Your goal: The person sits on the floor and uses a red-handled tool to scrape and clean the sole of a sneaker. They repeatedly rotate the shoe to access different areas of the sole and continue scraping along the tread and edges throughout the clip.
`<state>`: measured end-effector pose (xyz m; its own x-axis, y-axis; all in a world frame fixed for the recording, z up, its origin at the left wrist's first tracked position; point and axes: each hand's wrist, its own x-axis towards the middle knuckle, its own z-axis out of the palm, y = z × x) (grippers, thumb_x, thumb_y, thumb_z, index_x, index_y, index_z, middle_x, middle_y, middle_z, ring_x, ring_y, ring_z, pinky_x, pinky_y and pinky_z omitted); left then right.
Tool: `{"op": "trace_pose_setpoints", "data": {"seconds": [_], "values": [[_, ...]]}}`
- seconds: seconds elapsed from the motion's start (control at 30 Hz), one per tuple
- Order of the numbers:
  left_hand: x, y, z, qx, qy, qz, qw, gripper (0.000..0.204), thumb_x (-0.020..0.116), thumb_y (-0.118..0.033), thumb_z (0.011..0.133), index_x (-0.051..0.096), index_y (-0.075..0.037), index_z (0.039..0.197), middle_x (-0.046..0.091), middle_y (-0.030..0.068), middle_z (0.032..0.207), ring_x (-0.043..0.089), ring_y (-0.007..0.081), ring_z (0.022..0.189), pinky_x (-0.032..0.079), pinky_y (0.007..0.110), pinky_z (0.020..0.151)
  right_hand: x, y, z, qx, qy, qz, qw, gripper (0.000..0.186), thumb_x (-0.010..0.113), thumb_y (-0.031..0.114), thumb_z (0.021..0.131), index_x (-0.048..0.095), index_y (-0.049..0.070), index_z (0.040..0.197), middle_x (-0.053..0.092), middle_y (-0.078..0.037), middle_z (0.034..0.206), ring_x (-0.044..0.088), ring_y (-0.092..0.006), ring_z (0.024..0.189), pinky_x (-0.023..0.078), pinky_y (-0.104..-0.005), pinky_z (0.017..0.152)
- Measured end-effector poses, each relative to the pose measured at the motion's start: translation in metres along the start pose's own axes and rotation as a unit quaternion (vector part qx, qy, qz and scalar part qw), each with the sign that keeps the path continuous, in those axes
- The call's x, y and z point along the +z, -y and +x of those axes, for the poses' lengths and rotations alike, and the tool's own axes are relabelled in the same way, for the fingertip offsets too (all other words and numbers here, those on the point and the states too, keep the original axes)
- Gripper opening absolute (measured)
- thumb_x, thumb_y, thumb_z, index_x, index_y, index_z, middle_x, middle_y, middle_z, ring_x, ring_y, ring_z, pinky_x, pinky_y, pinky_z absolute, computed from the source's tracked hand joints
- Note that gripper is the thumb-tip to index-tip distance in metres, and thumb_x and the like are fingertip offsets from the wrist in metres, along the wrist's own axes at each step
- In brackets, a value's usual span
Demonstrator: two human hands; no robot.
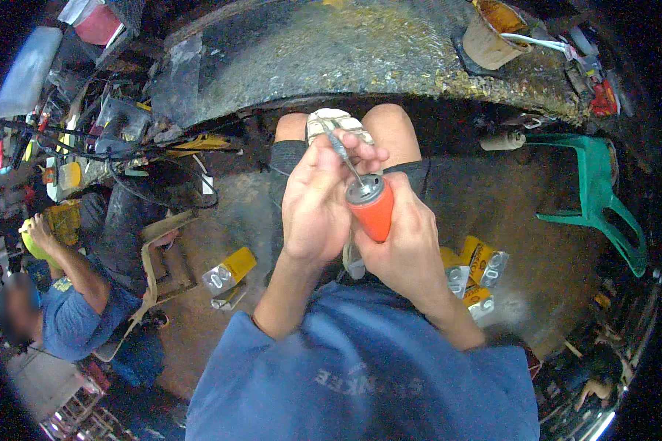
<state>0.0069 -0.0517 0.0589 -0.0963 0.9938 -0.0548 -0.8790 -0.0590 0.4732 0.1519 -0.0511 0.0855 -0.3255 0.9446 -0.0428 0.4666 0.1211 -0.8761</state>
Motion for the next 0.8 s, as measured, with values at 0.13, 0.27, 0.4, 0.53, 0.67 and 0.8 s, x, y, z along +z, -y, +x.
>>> {"op": "trace_pose_setpoints", "data": {"seconds": [0.13, 0.27, 0.4, 0.53, 0.67, 0.8], "values": [[-0.011, -0.011, -0.002, -0.003, -0.041, -0.016, 0.999, 0.024, 0.060, -0.023, 0.120, 0.067, -0.004, 0.132, 0.074, 0.0079, 0.119, 0.066, 0.0160, 0.097, 0.057, 0.032, 0.091, 0.009, 0.005, 0.000, -0.019, -0.001, 0.007, 1.000, 0.049, 0.086, 0.005, 0.086, 0.059, 0.001, 0.127, 0.074, -0.030, 0.108, 0.074, -0.0556, 0.100, 0.060, -0.0581, 0.084], [-0.010, -0.023, -0.002, -0.011, -0.041, -0.037, 0.998, 0.028, 0.057, -0.028, 0.121, 0.069, -0.004, 0.129, 0.073, 0.0089, 0.114, 0.065, 0.0174, 0.086, 0.056, 0.034, 0.081, 0.017, 0.013, -0.009, 0.020, 0.034, -0.040, 0.998, 0.049, 0.079, 0.003, 0.089, 0.053, 0.001, 0.130, 0.071, -0.030, 0.112, 0.073, -0.0572, 0.101, 0.062, -0.0655, 0.087], [-0.009, -0.030, -0.001, -0.025, -0.038, -0.075, 0.996, 0.031, 0.055, -0.032, 0.122, 0.067, -0.005, 0.131, 0.071, 0.0088, 0.106, 0.064, 0.0186, 0.079, 0.056, 0.035, 0.075, 0.022, 0.016, -0.015, 0.020, 0.024, -0.021, 0.999, 0.055, 0.082, 0.002, 0.085, 0.055, 0.001, 0.133, 0.072, -0.030, 0.112, 0.074, -0.0573, 0.102, 0.062, -0.0624, 0.087], [-0.010, -0.028, 0.003, -0.015, 0.029, -0.129, 0.991, 0.042, 0.051, -0.041, 0.122, 0.064, -0.006, 0.141, 0.072, 0.0111, 0.115, 0.068, 0.0206, 0.086, 0.058, 0.038, 0.080, 0.023, 0.016, -0.015, 0.015, 0.017, -0.038, 0.999, 0.052, 0.083, 0.002, 0.085, 0.058, 0.001, 0.131, 0.073, -0.031, 0.109, 0.074, -0.0572, 0.101, 0.061, -0.0601, 0.084], [-0.002, -0.022, -0.006, -0.021, -0.037, -0.064, 0.997, 0.066, 0.043, -0.054, 0.121, 0.056, -0.001, 0.157, 0.071, 0.0186, 0.146, 0.075, 0.0269, 0.114, 0.059, 0.041, 0.101, 0.019, 0.014, -0.011, 0.027, -0.008, -0.032, 0.999, 0.045, 0.084, 0.003, 0.086, 0.060, 0.000, 0.124, 0.073, -0.031, 0.104, 0.074, -0.0565, 0.098, 0.060, -0.0587, 0.082], [-0.003, -0.018, -0.013, -0.016, -0.075, 0.066, 0.995, 0.065, 0.039, -0.047, 0.124, 0.050, 0.003, 0.164, 0.063, 0.0223, 0.160, 0.071, 0.0312, 0.132, 0.055, 0.040, 0.114, 0.021, 0.016, -0.012, 0.043, -0.004, -0.018, 0.999, 0.043, 0.084, 0.004, 0.087, 0.060, 0.000, 0.122, 0.073, -0.031, 0.103, 0.074, -0.0564, 0.098, 0.059, -0.0585, 0.082]]}}
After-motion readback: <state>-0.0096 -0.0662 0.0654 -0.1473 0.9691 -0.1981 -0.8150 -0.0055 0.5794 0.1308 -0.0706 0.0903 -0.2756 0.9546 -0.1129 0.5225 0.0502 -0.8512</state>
